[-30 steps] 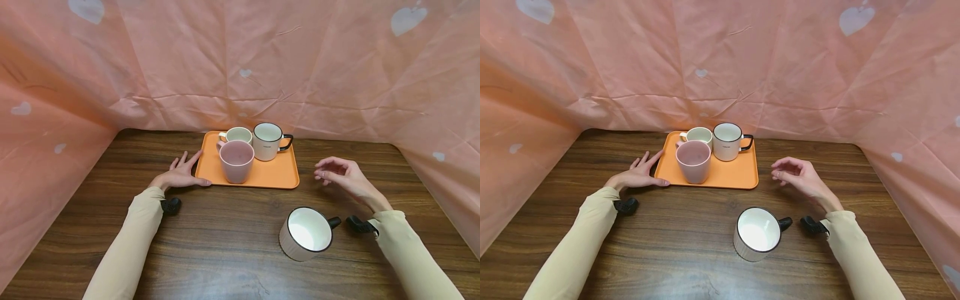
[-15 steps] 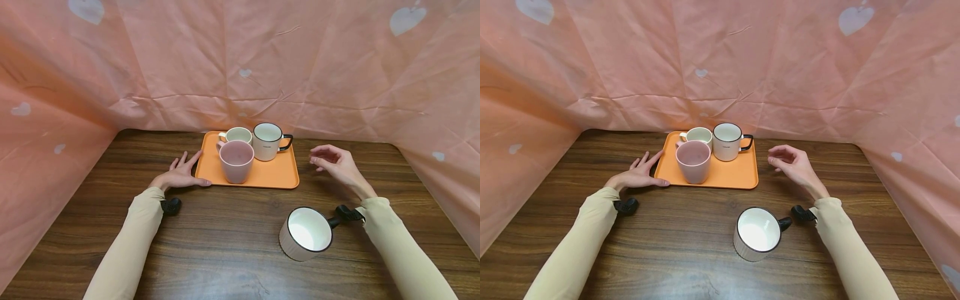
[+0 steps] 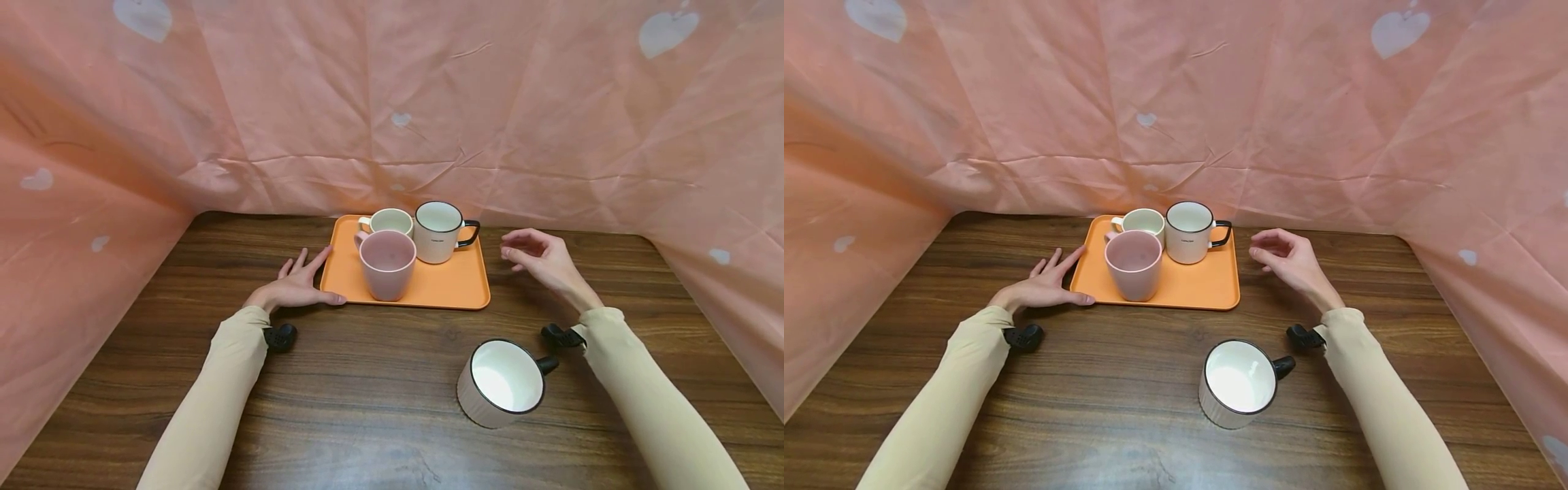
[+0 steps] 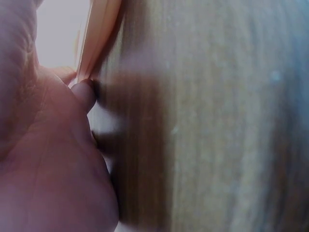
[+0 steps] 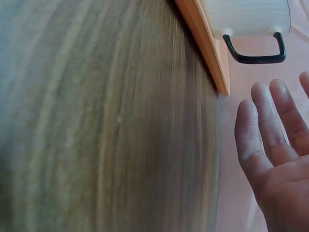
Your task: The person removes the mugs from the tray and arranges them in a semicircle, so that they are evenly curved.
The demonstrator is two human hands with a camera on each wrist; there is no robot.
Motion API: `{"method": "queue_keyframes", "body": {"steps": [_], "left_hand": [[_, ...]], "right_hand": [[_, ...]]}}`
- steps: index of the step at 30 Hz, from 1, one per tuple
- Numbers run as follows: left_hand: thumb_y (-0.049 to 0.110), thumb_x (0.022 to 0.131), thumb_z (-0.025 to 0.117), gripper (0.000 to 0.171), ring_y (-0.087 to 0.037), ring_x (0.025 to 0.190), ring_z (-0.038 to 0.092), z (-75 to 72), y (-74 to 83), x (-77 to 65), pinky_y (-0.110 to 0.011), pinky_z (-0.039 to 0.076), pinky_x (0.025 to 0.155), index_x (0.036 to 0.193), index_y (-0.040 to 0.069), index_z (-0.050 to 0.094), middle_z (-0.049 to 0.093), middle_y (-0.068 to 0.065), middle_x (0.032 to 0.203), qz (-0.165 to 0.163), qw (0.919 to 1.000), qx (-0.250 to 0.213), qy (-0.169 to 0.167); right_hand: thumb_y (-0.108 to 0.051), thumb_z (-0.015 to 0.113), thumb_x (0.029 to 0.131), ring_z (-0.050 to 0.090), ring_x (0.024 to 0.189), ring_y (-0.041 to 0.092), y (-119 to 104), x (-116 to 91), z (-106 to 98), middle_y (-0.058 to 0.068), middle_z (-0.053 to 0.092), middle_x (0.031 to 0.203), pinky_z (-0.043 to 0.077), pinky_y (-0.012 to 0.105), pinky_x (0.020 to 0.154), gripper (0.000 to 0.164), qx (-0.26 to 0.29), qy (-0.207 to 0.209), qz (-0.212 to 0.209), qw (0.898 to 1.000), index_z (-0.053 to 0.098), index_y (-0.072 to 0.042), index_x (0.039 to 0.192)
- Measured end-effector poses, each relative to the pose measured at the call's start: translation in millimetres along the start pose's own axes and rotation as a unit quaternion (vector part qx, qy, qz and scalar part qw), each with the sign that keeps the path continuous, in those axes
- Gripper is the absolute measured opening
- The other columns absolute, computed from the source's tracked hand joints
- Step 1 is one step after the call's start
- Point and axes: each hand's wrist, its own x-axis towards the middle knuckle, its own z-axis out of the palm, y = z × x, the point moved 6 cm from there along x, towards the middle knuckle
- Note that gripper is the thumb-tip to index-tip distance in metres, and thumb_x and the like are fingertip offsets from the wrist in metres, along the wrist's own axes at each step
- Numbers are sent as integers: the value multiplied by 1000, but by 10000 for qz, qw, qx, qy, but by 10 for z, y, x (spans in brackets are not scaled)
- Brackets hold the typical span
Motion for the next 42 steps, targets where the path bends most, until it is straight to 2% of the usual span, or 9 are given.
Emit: {"method": "queue_keyframes", "body": {"steps": [6,10,13,16,22,27,33,38,42], "left_hand": [[72,75,75,125,-31,160,-17,6,-59,32,-58,-11,126,166,33,-1,-2,-19,173,-46,10000,55,14],[73,75,75,125,-32,160,-17,10,-63,43,-60,-10,126,166,33,0,-1,-19,173,-17,10000,25,7],[73,75,75,124,-30,160,-17,15,-61,41,-58,-10,126,166,34,-1,-3,-17,173,-53,10000,40,1],[73,75,75,125,-32,160,-18,18,-50,38,-61,-11,125,166,33,-1,-5,-19,173,-12,10000,-4,-28],[75,73,76,127,-30,160,-18,2,-33,9,-60,-11,125,166,35,0,-5,-17,173,-48,10000,-48,-19],[73,75,75,125,-28,160,-17,4,-62,19,-57,-9,127,166,34,-1,-5,-14,174,-106,9999,19,-4],[71,76,75,124,-31,160,-17,3,-39,-2,-58,-10,126,166,32,-1,-5,-18,173,-62,10000,52,-15],[73,75,74,125,-36,160,-17,-4,4,-31,-62,-11,125,166,30,1,-3,-22,172,50,10000,15,0],[74,74,74,125,-33,160,-17,1,-16,-20,-62,-11,125,166,32,2,-2,-19,173,71,10000,-46,30]], "right_hand": [[-16,73,96,72,90,2,-8,115,70,-15,74,103,62,28,71,31,-90,18,87,9999,66,0,122],[-17,74,95,71,89,-1,0,199,122,-14,72,102,62,27,71,40,-154,14,154,9998,62,6,127],[-18,73,96,70,89,-1,23,255,154,-13,71,103,62,27,72,44,-191,-13,247,9995,61,5,130],[-20,73,96,69,90,-2,48,296,180,-7,71,110,62,27,72,44,-281,-32,345,9990,61,2,133],[-25,72,97,69,95,-1,54,379,243,17,66,132,62,27,74,48,-405,-16,463,9981,59,-3,139],[-25,71,98,68,95,-2,11,460,308,23,63,136,61,27,77,48,-383,-26,486,9981,59,-5,140],[-20,71,97,68,94,-4,-19,534,393,14,66,131,62,29,79,48,-260,-82,410,9988,58,-1,139],[-18,72,96,71,94,4,-35,551,437,0,70,117,62,30,76,46,-43,-103,362,9993,60,1,136],[-18,72,96,71,90,9,-62,554,466,-7,69,111,61,27,73,45,69,-224,336,9992,60,1,135]]}}
